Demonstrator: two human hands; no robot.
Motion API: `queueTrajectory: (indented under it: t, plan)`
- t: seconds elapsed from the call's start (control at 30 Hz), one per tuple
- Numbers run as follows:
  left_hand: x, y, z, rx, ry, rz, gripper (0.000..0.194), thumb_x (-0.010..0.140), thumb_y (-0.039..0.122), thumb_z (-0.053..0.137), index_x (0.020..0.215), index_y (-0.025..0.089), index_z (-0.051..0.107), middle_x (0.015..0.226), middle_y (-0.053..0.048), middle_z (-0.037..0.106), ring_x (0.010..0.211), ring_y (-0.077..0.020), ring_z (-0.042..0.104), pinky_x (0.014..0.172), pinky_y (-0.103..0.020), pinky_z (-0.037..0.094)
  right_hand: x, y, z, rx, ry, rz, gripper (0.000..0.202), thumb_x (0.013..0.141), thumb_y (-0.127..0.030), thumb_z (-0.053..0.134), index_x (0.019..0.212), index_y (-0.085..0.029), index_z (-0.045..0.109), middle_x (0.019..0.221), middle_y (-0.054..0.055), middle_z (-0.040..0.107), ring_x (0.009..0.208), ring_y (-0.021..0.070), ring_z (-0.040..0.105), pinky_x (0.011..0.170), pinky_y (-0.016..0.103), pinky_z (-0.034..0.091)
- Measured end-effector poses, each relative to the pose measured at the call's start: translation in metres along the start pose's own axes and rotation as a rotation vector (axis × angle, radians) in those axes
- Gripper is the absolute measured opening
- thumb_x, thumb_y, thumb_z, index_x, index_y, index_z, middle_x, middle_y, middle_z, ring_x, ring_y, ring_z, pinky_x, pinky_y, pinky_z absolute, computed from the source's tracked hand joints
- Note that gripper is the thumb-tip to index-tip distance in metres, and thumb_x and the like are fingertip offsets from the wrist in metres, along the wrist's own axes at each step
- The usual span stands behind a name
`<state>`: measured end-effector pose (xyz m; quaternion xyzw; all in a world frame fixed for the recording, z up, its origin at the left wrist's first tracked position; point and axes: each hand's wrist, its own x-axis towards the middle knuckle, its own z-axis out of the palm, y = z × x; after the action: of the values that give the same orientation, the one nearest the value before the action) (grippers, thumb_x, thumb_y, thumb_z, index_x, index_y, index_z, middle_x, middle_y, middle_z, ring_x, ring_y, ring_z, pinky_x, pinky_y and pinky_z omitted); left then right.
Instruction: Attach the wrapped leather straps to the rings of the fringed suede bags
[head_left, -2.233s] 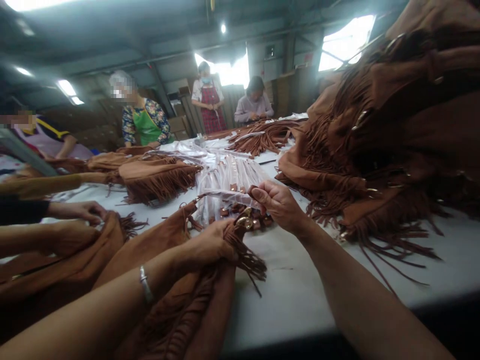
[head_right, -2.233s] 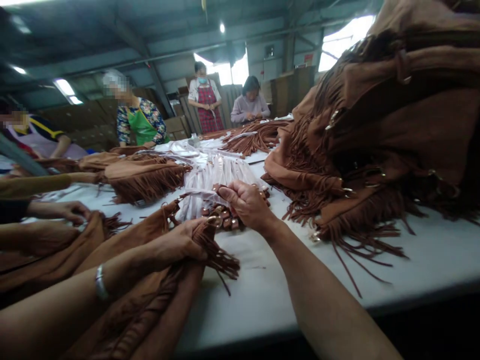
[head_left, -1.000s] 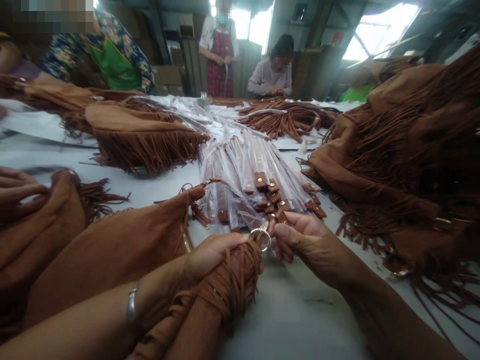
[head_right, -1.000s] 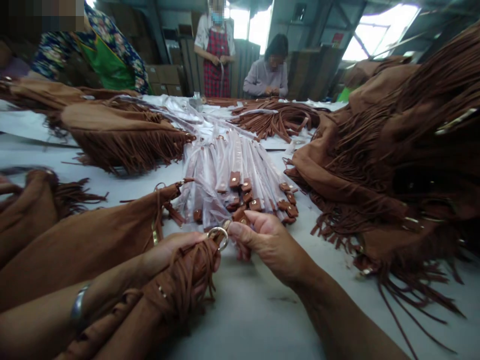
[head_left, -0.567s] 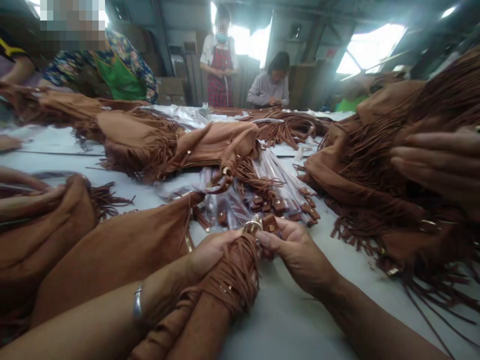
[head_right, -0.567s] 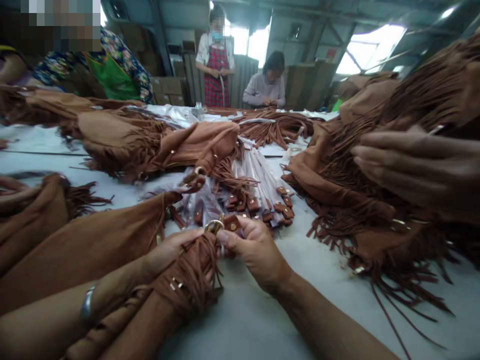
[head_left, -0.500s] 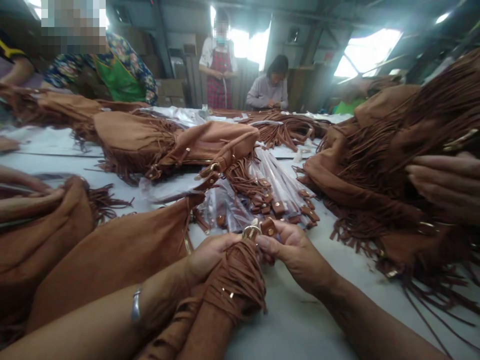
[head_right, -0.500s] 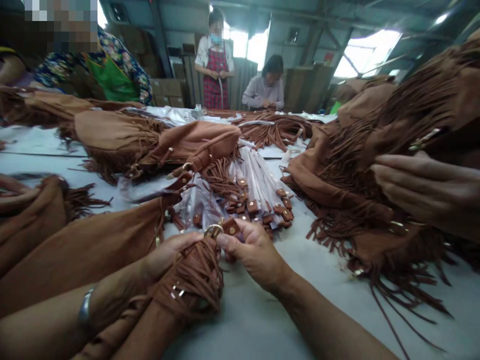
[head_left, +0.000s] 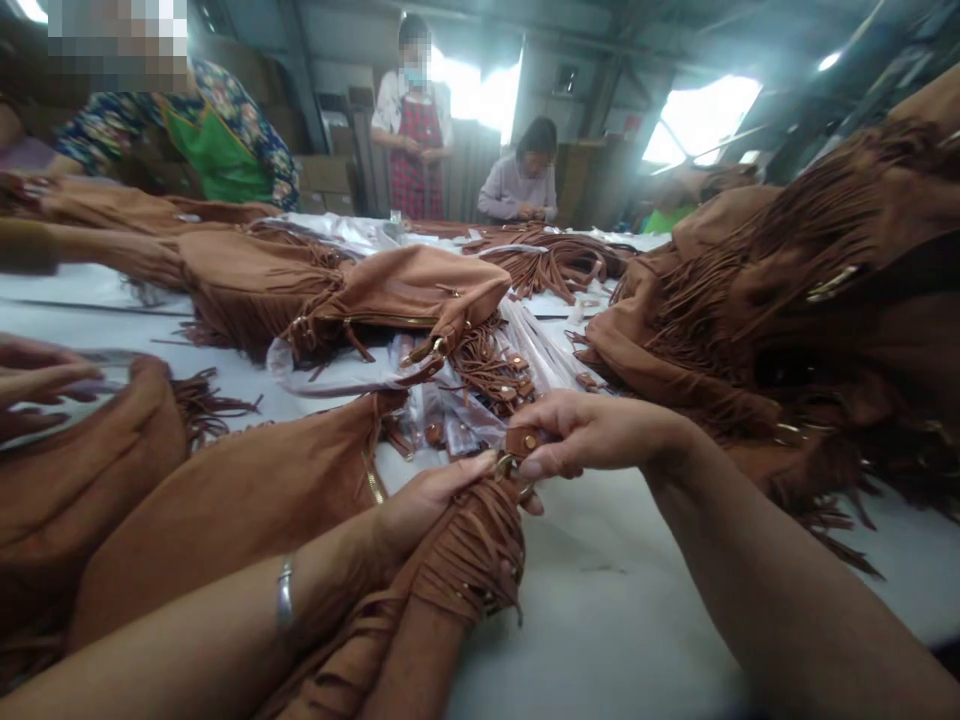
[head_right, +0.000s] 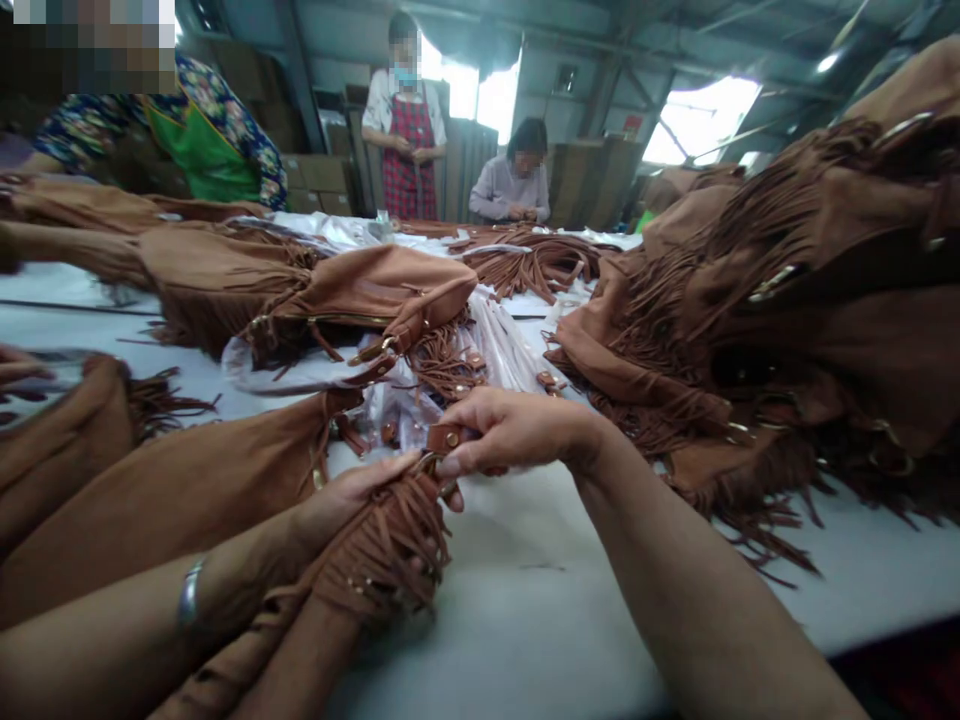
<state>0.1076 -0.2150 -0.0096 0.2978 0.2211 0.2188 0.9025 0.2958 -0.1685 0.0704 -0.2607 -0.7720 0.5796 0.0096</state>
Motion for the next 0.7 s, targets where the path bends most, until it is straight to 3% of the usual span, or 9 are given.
queueTrajectory:
  t: [0.13,0.27,0.4,0.53,0.7]
  plan:
    - [-0.008,0.004,0.003,-0.184,-0.003,-0.026,0.041,0.074,0.049,0.061,0.083,0.01,0.06,0.071,-0.006,0.062,0.059,-0.0191,0.061,0.056,-0.03,0.051,0.008,-0.017,0.011,-0.086,0.109,-0.012,0.017,0.084,-0.025,0.055,0.079,-0.009,0.056,0.06,-0.003,0.046,0.051,0.0052,0.041,0.046,0.015,0.033]
    - [-0.015,0.006,0.007,-0.189,0.016,-0.016,0.036,0.08,0.046,0.054,0.082,0.01,0.059,0.063,-0.003,0.058,0.047,-0.0148,0.055,0.044,-0.027,0.048,0.004,-0.02,0.028,-0.051,0.271,-0.004,0.015,0.085,-0.024,0.054,0.077,-0.011,0.053,0.063,-0.003,0.047,0.053,0.0049,0.041,0.047,0.015,0.033]
    - [-0.019,0.003,0.011,-0.158,0.024,0.014,0.037,0.082,0.045,0.048,0.084,0.01,0.06,0.064,-0.006,0.059,0.052,-0.016,0.056,0.05,-0.028,0.048,-0.006,-0.016,0.035,0.012,0.341,0.038,0.022,0.083,-0.031,0.057,0.075,-0.012,0.05,0.062,-0.004,0.045,0.054,0.0056,0.042,0.048,0.016,0.034]
    - [-0.02,0.002,0.011,-0.063,0.064,0.026,0.036,0.081,0.042,0.047,0.08,0.009,0.061,0.065,-0.008,0.059,0.055,-0.0169,0.057,0.054,-0.028,0.048,-0.01,-0.015,0.033,0.042,0.294,0.052,0.025,0.089,-0.035,0.049,0.079,-0.012,0.051,0.062,-0.002,0.051,0.053,0.0067,0.046,0.052,0.019,0.037]
    - [-0.02,0.005,0.008,-0.158,0.05,-0.08,0.039,0.08,0.044,0.046,0.077,0.008,0.061,0.063,-0.007,0.058,0.052,-0.0155,0.055,0.052,-0.028,0.048,-0.013,-0.016,0.028,-0.087,0.297,0.021,0.033,0.093,-0.042,0.037,0.086,-0.012,0.049,0.058,-0.003,0.046,0.05,0.0076,0.042,0.05,0.021,0.035]
